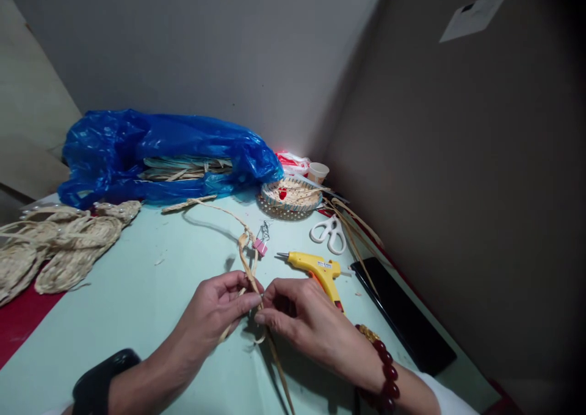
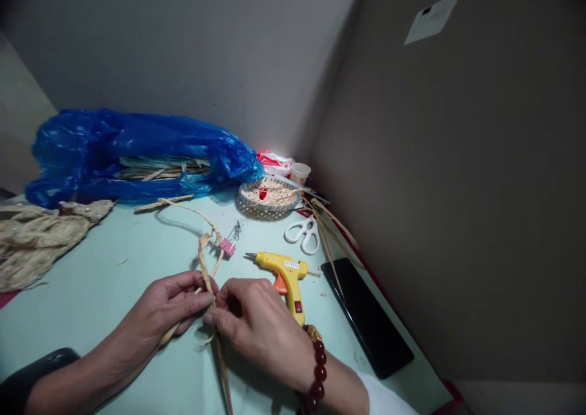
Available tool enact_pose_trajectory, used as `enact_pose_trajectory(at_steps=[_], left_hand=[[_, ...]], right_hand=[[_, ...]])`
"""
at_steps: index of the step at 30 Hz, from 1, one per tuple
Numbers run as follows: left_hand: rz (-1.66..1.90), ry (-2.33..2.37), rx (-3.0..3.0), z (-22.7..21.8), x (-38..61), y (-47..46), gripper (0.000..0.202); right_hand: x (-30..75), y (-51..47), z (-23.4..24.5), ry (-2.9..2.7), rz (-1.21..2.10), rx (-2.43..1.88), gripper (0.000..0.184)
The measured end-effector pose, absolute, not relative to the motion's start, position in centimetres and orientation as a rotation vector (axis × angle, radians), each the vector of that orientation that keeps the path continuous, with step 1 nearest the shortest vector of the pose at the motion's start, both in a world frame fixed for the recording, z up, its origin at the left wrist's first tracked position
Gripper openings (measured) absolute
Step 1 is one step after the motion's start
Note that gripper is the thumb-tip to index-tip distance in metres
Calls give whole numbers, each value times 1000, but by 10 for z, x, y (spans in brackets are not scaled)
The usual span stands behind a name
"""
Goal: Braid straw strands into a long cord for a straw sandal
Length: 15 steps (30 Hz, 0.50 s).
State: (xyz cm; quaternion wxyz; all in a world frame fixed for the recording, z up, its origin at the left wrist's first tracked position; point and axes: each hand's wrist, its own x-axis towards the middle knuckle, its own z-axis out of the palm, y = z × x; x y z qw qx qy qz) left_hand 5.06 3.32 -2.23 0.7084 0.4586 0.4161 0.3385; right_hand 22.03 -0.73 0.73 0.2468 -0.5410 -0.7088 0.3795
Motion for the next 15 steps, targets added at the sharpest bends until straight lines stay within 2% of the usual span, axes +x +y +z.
enact_pose_trajectory(at_steps=[8,15], left_hand=[[721,906,1059,-26,47,34,29],[680,856,1106,-28,46,34,27]], right_hand=[[224,-1,-3,-1569,1485,-1304,26],[220,-2,-2,-1521,1417,-1386,20]])
